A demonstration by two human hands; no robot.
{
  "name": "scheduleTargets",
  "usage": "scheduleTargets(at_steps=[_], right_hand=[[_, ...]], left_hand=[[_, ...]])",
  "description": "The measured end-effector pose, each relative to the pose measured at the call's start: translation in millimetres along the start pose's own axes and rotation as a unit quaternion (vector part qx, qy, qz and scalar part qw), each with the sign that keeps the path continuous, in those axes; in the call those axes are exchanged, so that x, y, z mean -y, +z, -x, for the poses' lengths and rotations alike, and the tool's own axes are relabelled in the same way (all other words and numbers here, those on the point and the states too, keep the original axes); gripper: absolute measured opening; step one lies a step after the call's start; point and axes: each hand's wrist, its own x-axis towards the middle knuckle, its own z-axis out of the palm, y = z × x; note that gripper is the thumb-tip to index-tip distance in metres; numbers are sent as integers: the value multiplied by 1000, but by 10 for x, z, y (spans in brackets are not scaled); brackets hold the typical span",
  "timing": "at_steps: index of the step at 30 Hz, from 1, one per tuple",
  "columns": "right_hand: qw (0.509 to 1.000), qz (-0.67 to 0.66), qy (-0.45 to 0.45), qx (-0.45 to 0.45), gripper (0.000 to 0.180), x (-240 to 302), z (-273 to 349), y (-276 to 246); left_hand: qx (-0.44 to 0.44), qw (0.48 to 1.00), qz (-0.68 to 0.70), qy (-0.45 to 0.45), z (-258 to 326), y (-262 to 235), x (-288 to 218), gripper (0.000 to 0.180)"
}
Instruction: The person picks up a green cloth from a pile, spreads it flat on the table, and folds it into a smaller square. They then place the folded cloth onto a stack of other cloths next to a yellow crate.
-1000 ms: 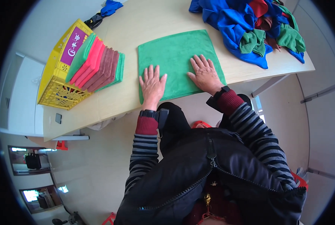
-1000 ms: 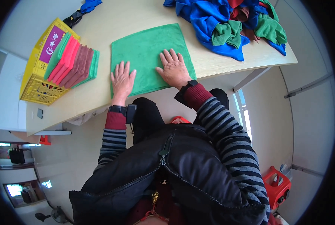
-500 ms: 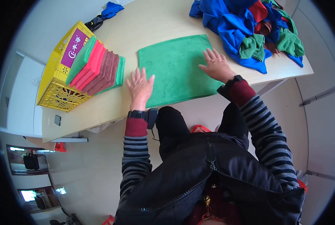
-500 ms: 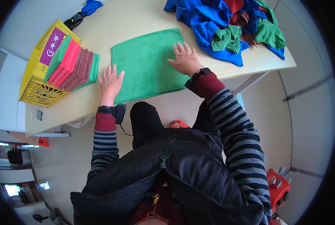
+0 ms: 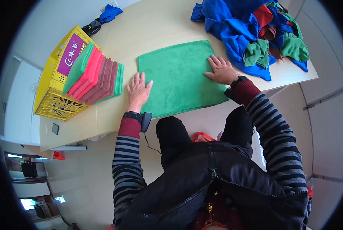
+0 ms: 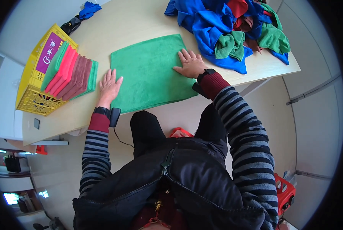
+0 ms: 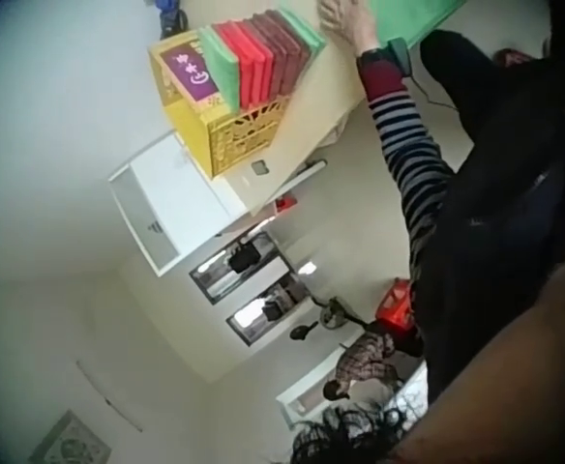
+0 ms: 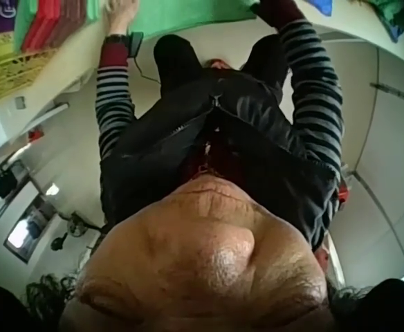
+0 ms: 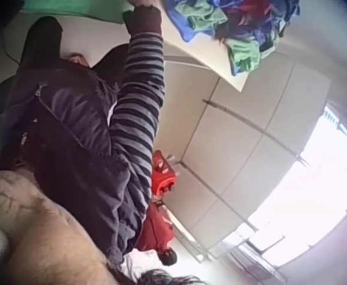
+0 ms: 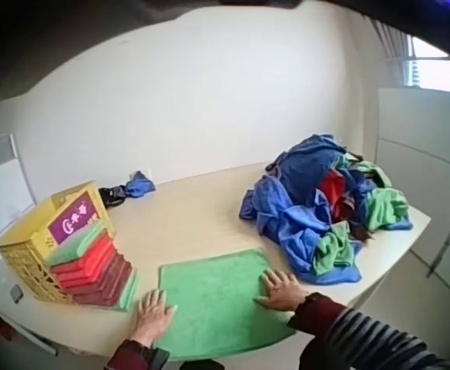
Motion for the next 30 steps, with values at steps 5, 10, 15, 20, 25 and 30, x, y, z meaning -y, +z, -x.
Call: scheduleTargets(at_steps=[5, 10, 15, 20, 25, 30], right_hand=[[999, 31, -9, -7, 77, 316, -504, -193], [996, -29, -69, -43, 74, 722, -1037, -33], [993, -29, -103, -51, 72, 776, -1332, 81], [997, -6, -64, -44, 72, 547, -1362, 78], [997, -34, 5, -70, 71, 183, -1308, 49], [996, -43, 36, -64, 71, -64, -1113, 43]], left_hand=[[3, 999, -54, -10, -270, -150, -140, 70], [-41, 993, -37, 102, -863, 48, -674, 67], [-28, 994, 4, 106, -1206, 203, -759, 66], [-31, 998, -16, 58, -1237, 203, -538, 64], [-66, 998, -7, 6, -1260, 223, -311, 65], [-79, 997, 5, -22, -1157, 216, -111, 67]])
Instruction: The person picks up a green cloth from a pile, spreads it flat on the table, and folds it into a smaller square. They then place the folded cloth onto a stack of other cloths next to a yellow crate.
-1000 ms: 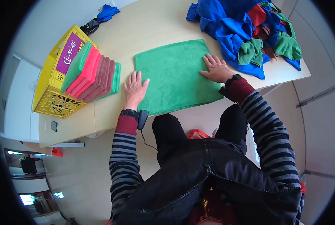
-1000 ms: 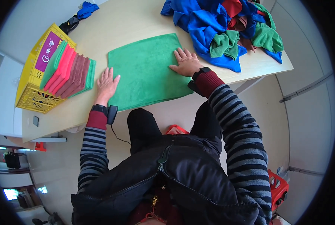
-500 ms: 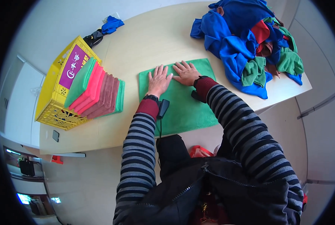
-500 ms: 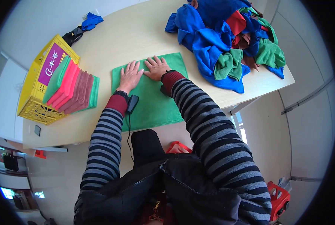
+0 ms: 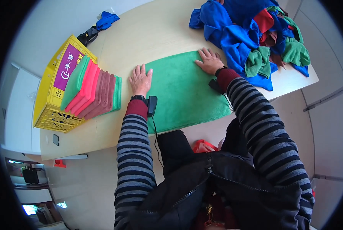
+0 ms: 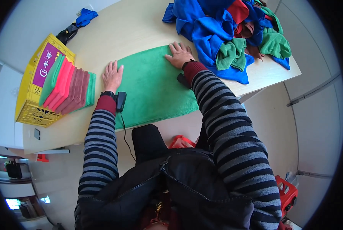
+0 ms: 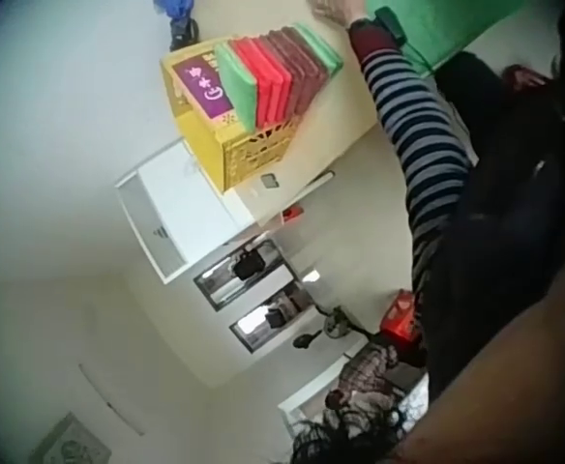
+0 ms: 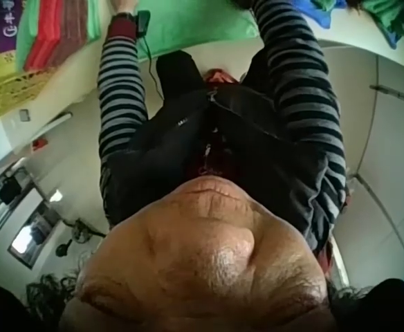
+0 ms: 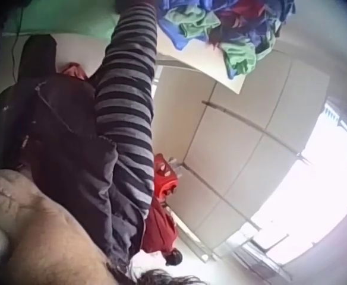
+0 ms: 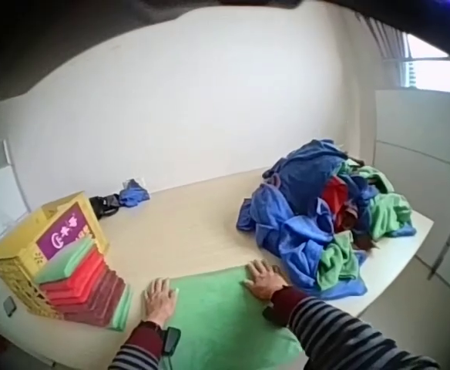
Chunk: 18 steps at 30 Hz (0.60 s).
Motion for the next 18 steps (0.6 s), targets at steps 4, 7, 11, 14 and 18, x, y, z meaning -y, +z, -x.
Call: scheduleTargets(at_steps=[4, 7, 11, 14, 18], right_hand=[[999, -13, 38, 6, 74, -182, 221, -1], [999, -14, 49, 5, 74, -227, 376, -62], [995, 81, -5, -58, 73, -15, 762, -21], [994, 57, -66, -65, 72, 607, 1168, 79], [988, -21, -125, -87, 70, 1099, 1577, 292]], left_hand=[[4, 999, 22, -44, 149, -70, 93, 66], [14, 997, 6, -72, 308, -177, 192, 67], [5, 997, -75, -24, 658, -292, 298, 67], [2, 997, -55, 48, 1050, -392, -91, 66], [0, 995, -17, 103, 1581, -298, -513, 64]])
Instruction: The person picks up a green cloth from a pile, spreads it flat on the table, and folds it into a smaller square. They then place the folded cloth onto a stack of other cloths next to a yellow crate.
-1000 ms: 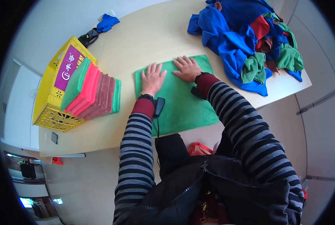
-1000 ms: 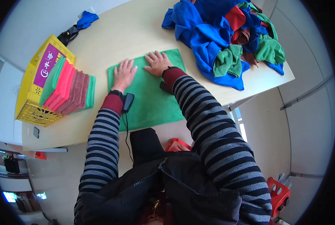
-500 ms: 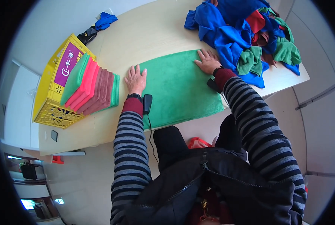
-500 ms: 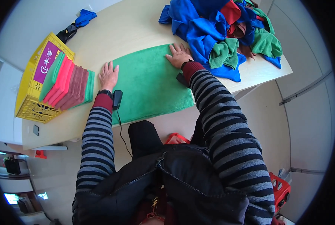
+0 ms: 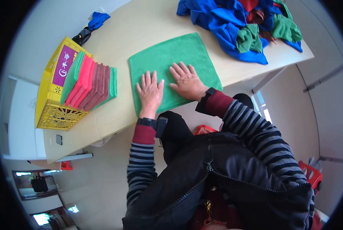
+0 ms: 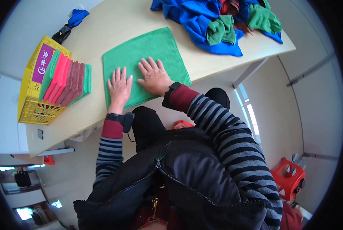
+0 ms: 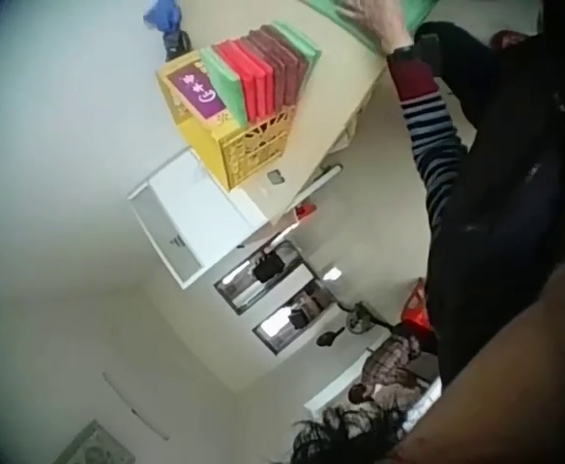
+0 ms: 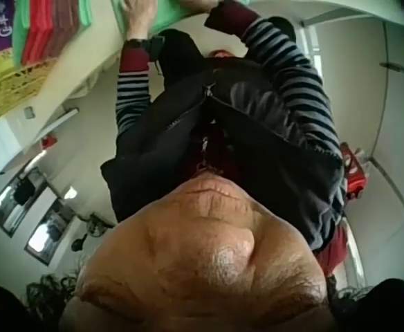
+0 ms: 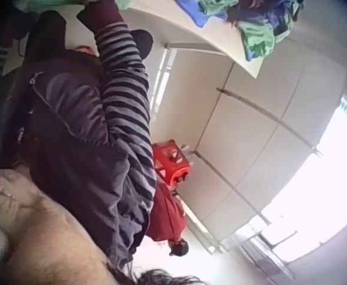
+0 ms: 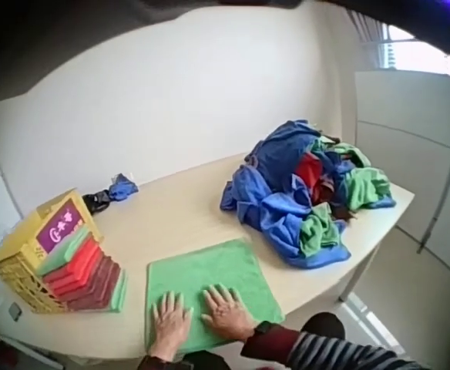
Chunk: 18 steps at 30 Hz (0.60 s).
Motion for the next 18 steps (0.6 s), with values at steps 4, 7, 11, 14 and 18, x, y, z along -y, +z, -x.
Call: scheduleTargets(at_steps=[4, 7, 11, 14, 18], right_hand=[[1000, 11, -3, -10, 65, -98, 151, -79], [999, 26, 25, -28, 62, -362, 262, -112], [996, 56, 56, -36, 59, -631, 407, -170], [994, 71, 67, -39, 58, -805, 522, -218], [992, 81, 83, -41, 58, -1069, 704, -309]], left_hand=[[2, 1000, 21, -13, 231, -43, 63, 63], [2, 999, 21, -34, 272, -66, 133, 64], [5, 998, 6, -62, 371, -68, 242, 63], [5, 997, -1, -73, 456, -99, 324, 64], [7, 997, 11, -78, 632, -162, 454, 64]])
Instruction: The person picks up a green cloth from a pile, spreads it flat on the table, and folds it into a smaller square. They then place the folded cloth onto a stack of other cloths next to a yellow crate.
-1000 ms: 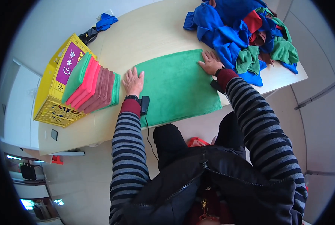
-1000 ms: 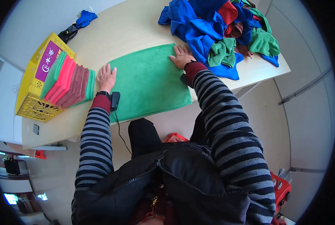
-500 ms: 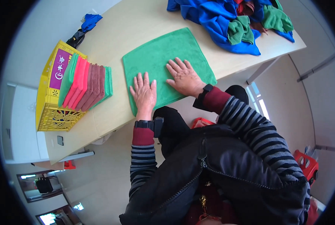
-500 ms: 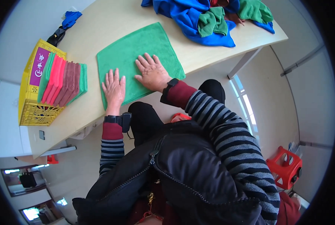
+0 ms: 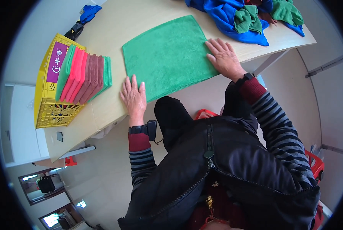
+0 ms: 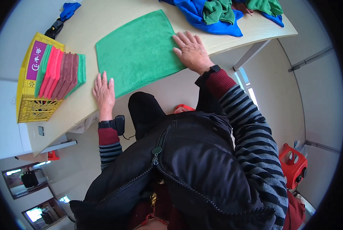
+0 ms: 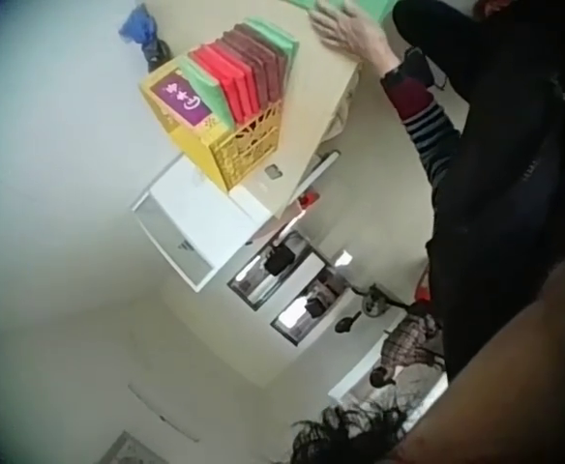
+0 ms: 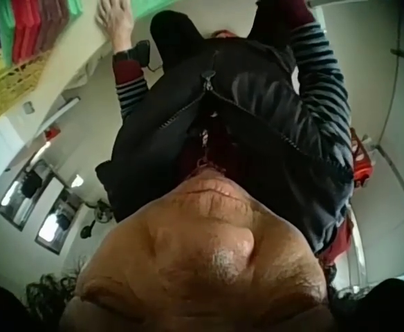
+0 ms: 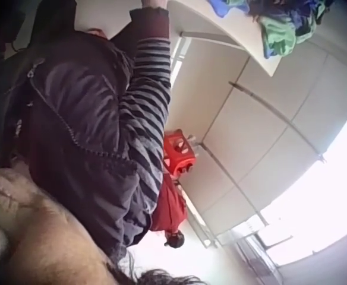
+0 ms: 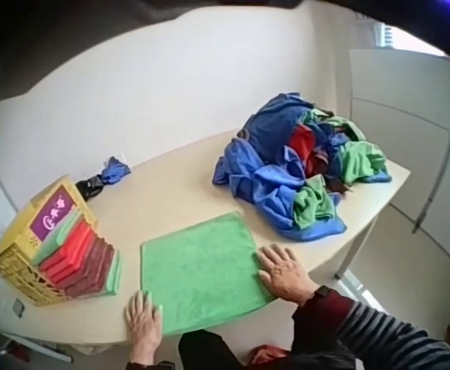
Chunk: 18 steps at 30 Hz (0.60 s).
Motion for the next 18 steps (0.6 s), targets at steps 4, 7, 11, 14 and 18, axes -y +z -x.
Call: scheduleTargets(at_steps=[4, 7, 11, 14, 18], right_hand=[[1000, 5, 9, -4, 60, -57, 53, -72], [1000, 8, 10, -25, 62, 288, 74, -173], [988, -84, -127, -6, 69, 978, 173, -168], [978, -113, -174, 18, 71, 960, 207, -154], [977, -111, -180, 23, 75, 536, 221, -216]], left_hand=[[7, 1000, 5, -19, 127, -57, 100, 65], [-60, 997, -25, 46, 221, -137, -176, 63], [-52, 985, 18, 165, 332, -149, -730, 64], [-42, 978, 52, 198, 429, -156, -802, 70], [-62, 983, 43, 166, 454, -164, -499, 70]])
